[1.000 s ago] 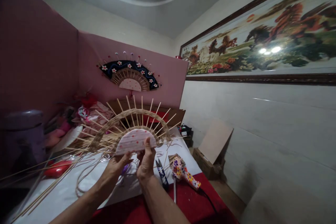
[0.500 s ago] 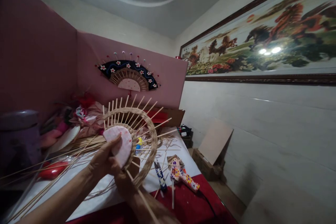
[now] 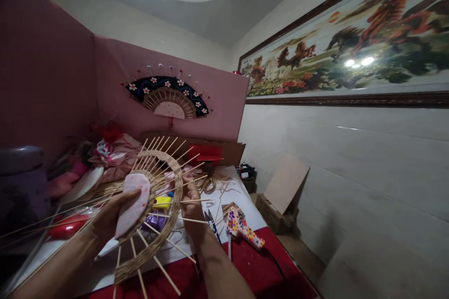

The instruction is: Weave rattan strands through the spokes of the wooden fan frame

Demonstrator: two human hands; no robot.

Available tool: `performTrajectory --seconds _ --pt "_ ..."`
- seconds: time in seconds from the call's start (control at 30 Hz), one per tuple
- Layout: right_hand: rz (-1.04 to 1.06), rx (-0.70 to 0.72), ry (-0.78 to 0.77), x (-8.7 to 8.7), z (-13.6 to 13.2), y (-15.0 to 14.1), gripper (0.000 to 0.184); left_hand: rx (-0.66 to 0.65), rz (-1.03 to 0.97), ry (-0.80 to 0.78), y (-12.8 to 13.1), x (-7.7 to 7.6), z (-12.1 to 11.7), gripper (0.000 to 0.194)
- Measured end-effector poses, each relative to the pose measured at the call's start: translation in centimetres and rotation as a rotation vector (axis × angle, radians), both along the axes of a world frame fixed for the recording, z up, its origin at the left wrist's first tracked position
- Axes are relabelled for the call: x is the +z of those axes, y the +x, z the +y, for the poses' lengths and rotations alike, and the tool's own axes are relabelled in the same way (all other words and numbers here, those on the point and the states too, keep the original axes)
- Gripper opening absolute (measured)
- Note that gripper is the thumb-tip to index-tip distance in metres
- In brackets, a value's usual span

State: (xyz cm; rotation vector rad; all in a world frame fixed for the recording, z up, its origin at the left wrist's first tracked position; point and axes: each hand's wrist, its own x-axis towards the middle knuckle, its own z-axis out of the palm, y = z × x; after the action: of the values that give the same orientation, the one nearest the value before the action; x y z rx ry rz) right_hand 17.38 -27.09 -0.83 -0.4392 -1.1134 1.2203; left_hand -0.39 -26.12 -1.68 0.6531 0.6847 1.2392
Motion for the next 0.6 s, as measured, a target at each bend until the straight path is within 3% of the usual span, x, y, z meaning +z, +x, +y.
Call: performTrajectory --seconds 0.07,0.27,0.6 --pt "0.021 0.065 0.016 -0.2 -0.1 0.1 0.023 -0.006 -0.005 -0.016 0.4 -0.1 -0.1 0.01" --pt "-0.013 0.056 -0.011 -0.8 0.4 -0.1 0.008 0.001 -0.02 -0.066 0.7 -0.2 -0.1 0.019" --pt "0.091 0.179 -0.185 -1.5 1.8 0.3 0.015 0.098 -0.09 -0.066 0.0 0.2 0.2 0.022"
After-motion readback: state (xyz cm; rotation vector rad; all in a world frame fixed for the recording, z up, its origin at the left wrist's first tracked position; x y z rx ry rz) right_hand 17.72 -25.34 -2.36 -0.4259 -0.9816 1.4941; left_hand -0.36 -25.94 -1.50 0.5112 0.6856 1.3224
